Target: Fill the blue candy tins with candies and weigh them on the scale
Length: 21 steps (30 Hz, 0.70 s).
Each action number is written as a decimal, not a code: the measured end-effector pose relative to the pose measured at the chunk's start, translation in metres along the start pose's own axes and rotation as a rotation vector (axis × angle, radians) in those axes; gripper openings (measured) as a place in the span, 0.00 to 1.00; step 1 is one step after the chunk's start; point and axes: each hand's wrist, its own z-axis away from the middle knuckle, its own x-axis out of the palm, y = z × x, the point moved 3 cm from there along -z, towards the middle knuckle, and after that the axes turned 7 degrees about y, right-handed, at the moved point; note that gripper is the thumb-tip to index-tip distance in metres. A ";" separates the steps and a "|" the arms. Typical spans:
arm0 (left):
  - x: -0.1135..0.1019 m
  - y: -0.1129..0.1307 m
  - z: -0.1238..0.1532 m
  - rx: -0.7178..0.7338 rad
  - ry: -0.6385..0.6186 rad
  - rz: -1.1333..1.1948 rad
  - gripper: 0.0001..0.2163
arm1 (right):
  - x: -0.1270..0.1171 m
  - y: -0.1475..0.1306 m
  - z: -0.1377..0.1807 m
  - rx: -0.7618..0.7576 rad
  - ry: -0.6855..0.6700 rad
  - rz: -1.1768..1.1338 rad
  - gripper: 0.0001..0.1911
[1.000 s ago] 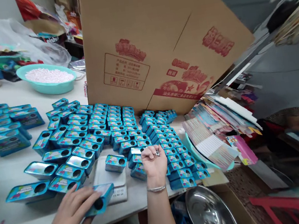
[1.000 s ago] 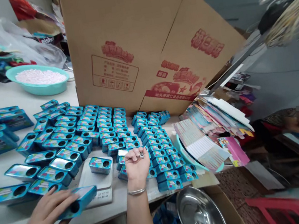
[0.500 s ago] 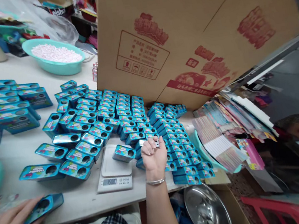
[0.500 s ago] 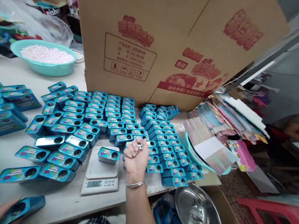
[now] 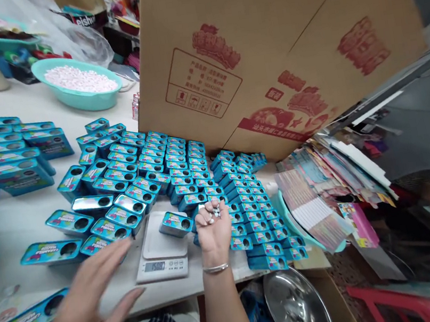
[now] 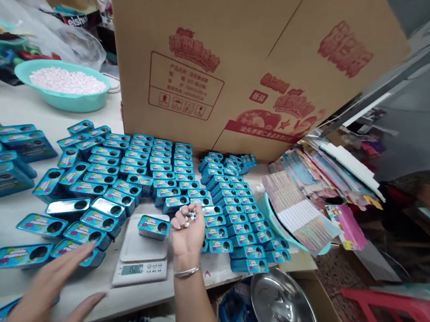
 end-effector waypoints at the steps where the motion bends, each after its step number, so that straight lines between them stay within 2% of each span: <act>1: 0.016 0.011 -0.017 0.030 -0.016 0.028 0.32 | 0.001 0.003 0.000 -0.021 0.031 0.000 0.13; 3: 0.051 0.026 -0.049 0.116 -0.046 0.028 0.32 | 0.004 0.009 0.001 -0.062 0.101 0.004 0.13; 6: 0.096 0.030 -0.081 0.150 -0.110 -0.054 0.30 | 0.008 0.015 0.004 -0.120 0.167 0.041 0.13; 9: 0.121 0.024 -0.092 0.122 -0.172 -0.023 0.23 | 0.011 0.017 0.006 -0.194 0.149 0.084 0.14; 12: 0.128 0.019 -0.090 0.106 -0.185 0.028 0.18 | 0.012 0.018 0.006 -0.259 0.117 0.111 0.15; 21: 0.129 0.017 -0.088 0.080 -0.163 0.006 0.16 | 0.014 0.018 0.006 -0.267 0.116 0.133 0.17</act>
